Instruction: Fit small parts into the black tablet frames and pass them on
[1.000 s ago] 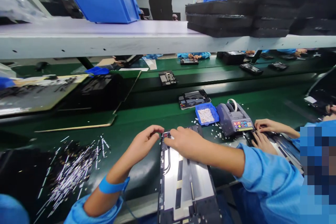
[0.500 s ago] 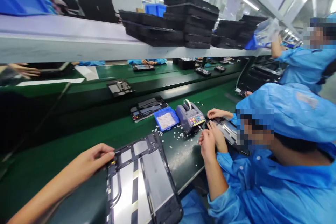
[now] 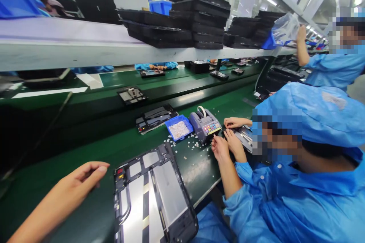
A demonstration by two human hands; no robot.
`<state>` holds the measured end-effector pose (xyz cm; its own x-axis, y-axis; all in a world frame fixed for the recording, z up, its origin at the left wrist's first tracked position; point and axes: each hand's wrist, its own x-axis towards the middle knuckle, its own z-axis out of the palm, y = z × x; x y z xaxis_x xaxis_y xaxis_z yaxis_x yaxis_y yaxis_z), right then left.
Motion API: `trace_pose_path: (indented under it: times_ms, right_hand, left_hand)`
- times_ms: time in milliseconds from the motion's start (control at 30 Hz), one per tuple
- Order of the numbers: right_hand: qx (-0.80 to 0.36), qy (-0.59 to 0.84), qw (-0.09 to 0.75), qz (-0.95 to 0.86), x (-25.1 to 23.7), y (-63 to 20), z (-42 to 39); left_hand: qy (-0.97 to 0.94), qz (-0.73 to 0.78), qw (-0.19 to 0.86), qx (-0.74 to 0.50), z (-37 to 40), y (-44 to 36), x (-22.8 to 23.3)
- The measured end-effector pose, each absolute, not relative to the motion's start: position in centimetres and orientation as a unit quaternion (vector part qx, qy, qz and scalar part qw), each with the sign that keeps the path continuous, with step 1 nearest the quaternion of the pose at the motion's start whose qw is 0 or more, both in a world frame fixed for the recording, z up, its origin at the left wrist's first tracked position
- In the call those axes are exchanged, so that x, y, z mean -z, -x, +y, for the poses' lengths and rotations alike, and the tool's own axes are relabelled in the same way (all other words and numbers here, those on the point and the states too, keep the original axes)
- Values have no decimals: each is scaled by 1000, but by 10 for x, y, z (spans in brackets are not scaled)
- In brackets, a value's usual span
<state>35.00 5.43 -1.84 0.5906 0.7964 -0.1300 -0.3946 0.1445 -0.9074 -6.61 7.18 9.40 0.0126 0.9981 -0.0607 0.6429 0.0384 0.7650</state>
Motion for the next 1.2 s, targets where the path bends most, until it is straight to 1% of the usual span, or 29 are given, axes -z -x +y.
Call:
trace_pose_path:
  times_ms: [100,200,267,367,467,533,633,700,767,867,1000,1100,1200]
  right_hand:
    - [-427,509,723,-190,13,-330,41]
    - [-451,479,698,-284,-15,-296,33]
    - [-460,457,660,-379,-41,-268,31]
    - [-469,432,597,-486,-75,-228,30]
    - [-471,407,541,-566,-92,-201,28]
    - [-464,391,502,-616,-97,-194,29]
    - [-411,403,460,-677,-99,-203,37]
    - [-338,438,444,-705,-100,-214,46]
    - [-259,444,408,-755,-99,-222,56]
    - [-158,362,320,-861,-96,-218,70]
    - [-43,275,236,-931,-91,-196,83]
    - [24,237,169,-956,-92,-188,88]
    - [51,231,100,-966,-96,-188,92]
  left_hand:
    - [-612,654,290,-338,58,60,-98]
    - [-620,622,301,-373,45,31,-112]
    - [-643,580,327,-378,40,5,-123]
    - [-651,514,400,-390,37,-27,-133]
    - [-623,476,468,-408,36,-37,-130]
    - [-596,476,481,-433,35,-29,-126]
    - [-565,507,434,-485,33,-2,-123]
    - [-580,536,391,-473,32,21,-125]
    - [-615,565,361,-414,32,40,-127]
    - [-659,588,330,-333,32,52,-125]
    - [-725,566,268,-286,29,49,-116]
    - [-790,530,193,-239,23,47,-109]
    - [-839,497,137,-175,18,46,-103]
